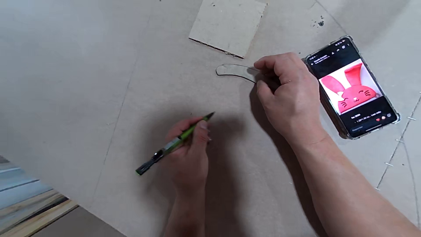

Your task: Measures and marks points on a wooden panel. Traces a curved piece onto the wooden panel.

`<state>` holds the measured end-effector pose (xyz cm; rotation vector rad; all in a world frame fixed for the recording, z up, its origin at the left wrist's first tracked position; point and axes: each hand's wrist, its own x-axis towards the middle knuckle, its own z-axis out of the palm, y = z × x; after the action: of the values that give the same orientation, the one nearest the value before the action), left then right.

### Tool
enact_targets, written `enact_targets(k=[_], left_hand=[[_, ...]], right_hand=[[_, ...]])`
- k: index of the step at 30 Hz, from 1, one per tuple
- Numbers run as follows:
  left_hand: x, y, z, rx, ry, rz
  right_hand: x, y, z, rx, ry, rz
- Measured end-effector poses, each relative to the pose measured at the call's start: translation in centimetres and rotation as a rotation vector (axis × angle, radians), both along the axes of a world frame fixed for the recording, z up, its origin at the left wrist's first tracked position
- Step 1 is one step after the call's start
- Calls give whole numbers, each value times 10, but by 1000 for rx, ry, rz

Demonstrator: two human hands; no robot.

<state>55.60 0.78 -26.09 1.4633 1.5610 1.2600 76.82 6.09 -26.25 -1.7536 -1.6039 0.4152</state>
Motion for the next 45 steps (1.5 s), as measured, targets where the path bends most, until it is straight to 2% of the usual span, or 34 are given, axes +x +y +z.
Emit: enact_targets(k=[4,9,17,20,25,32,35,39,45], left_hand=[[-7,-2,2,3,-25,236],[2,-2,5,-12,0,403],[1,2,3,-16,19,398],[4,2,3,-16,29,334],[13,-4,5,-43,18,42],[12,-3,5,-40,14,-13],[5,-5,4,-31,82,-222],[-2,-4,7,-53,27,-423],[-3,-4,7,-64,25,-464]], right_hand=[[0,0,1,-6,-1,0],[-1,-1,2,-15,-1,-16],[-2,0,2,-20,3,-41],[-2,-1,1,-11,6,-38],[-2,-1,1,-4,4,-36],[-1,-1,1,8,2,-35],[-1,-1,1,9,11,-33],[-2,-1,2,4,16,-37],[-1,0,1,12,23,-35]])
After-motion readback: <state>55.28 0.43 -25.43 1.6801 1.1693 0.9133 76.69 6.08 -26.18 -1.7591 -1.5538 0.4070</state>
